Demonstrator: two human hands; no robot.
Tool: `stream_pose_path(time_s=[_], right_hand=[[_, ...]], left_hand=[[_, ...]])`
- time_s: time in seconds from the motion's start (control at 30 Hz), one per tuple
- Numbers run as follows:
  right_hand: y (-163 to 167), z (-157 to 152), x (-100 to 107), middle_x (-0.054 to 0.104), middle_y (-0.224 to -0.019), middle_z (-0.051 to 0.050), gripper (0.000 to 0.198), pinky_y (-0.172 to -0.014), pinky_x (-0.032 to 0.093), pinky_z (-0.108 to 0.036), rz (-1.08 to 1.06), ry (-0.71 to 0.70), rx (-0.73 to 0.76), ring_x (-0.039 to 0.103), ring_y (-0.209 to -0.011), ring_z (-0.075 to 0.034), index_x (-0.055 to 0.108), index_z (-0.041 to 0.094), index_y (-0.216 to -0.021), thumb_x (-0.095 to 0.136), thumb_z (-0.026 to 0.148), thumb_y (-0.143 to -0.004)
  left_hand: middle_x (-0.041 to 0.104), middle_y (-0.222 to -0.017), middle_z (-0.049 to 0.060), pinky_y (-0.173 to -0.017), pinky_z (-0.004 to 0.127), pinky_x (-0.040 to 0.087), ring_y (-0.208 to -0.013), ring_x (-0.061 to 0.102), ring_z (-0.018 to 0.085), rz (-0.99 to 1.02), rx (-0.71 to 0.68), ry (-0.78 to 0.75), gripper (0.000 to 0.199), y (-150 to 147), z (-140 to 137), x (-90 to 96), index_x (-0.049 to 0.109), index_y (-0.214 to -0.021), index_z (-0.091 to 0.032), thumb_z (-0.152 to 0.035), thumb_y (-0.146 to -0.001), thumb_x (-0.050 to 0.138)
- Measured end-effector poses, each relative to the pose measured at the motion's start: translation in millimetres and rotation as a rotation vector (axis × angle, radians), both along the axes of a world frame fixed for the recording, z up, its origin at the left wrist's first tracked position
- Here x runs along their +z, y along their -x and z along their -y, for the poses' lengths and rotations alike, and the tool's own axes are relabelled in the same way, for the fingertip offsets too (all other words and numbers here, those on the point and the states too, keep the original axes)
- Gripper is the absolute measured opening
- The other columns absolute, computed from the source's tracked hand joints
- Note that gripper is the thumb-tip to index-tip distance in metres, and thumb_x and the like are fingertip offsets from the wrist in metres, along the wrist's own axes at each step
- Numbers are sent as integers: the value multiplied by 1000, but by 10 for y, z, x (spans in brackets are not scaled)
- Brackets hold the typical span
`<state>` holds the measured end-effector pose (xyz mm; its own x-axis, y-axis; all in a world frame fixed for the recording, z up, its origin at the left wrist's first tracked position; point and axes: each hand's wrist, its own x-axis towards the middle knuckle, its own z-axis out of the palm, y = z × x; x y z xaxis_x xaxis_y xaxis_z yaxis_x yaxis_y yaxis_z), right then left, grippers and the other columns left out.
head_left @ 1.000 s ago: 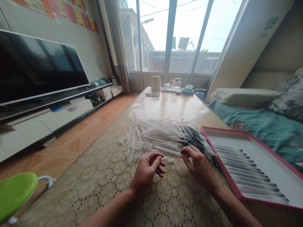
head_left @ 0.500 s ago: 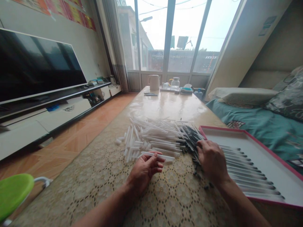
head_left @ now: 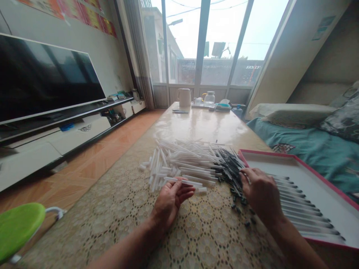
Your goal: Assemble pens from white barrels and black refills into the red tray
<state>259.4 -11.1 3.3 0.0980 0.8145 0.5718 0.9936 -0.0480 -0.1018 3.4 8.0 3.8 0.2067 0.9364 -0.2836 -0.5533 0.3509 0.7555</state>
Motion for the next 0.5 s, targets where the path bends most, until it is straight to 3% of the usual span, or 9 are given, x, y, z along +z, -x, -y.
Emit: stream_pose_path(time_s=[0.1, 0.17, 0.5], right_hand=[[152, 53, 54, 63, -89, -7, 16, -71, 43, -30, -245, 21, 341, 58, -81, -19, 59, 18, -93, 44, 24, -90], [289, 95, 107, 61, -86, -5, 16, -69, 44, -28, -337, 74, 484, 58, -78, -17, 59, 20, -93, 44, 24, -91], [506, 204, 201, 57, -75, -3, 13, -62, 40, -28, -331, 96, 503, 53, -68, -16, 61, 19, -85, 48, 21, -87]], left_hand=[[72, -72, 11, -67, 26, 57, -69, 70, 17, 32, 43, 10, 12, 13, -14, -7, 56, -80, -12, -16, -89, 48], [71, -71, 12, -68, 26, 57, -69, 70, 17, 42, 76, 30, 17, 26, -30, -6, 56, -78, -11, -17, -90, 46], [72, -71, 11, -68, 26, 57, -69, 70, 17, 80, 125, 39, 19, 43, -73, -24, 58, -78, -10, -18, -90, 45]])
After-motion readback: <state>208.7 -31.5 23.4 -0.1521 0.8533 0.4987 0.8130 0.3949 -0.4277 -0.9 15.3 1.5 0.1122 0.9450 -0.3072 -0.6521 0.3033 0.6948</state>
